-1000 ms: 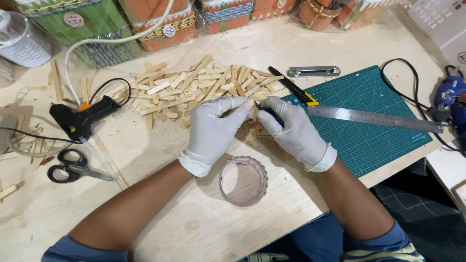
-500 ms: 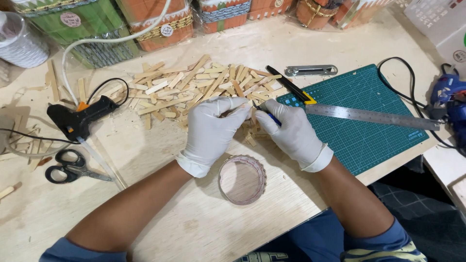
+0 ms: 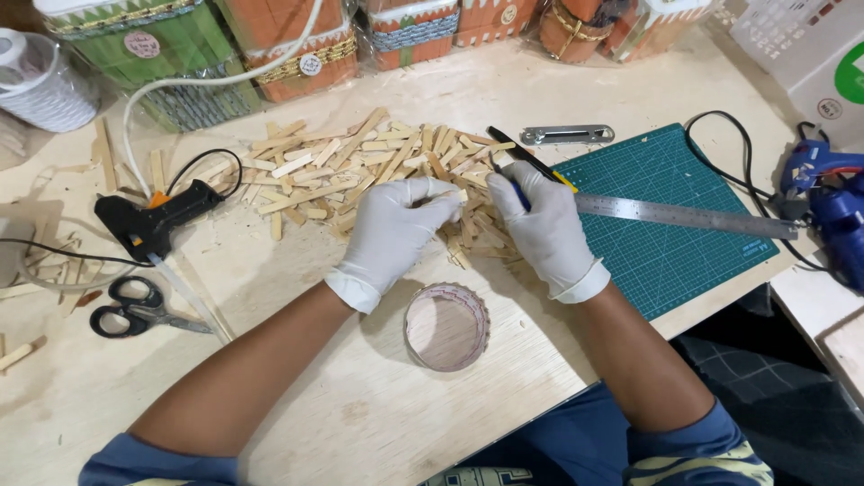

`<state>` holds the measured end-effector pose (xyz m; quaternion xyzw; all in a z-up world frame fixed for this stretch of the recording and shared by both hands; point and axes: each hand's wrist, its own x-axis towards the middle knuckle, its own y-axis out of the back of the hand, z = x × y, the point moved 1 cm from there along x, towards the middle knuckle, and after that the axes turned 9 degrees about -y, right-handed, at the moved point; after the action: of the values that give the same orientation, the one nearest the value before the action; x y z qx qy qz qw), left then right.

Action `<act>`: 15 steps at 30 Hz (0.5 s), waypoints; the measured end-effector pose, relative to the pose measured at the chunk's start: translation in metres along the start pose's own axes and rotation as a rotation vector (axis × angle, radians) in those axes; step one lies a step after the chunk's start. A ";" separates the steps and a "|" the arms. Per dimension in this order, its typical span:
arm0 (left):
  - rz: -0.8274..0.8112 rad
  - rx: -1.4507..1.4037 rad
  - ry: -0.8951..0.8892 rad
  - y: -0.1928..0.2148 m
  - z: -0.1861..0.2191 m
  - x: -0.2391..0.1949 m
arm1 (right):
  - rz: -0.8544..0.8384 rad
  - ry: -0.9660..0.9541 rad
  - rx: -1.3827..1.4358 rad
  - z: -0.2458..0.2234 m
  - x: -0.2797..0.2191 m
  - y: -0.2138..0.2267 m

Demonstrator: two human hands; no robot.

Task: The person cuts wooden sticks with a utility knife, applies hot glue to the ends, and attaches them to a cylindrical cardboard form. They then use pliers to trim and shape the sticks around the form.

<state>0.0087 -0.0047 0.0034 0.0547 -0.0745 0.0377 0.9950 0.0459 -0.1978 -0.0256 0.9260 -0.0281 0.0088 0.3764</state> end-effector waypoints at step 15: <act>-0.080 -0.255 0.348 0.020 0.007 0.029 | 0.020 0.294 -0.613 0.003 0.002 0.003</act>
<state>0.0346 0.0166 0.0172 -0.0763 0.0964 -0.0024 0.9924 0.0479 -0.2019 -0.0255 0.7583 0.0162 0.1369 0.6371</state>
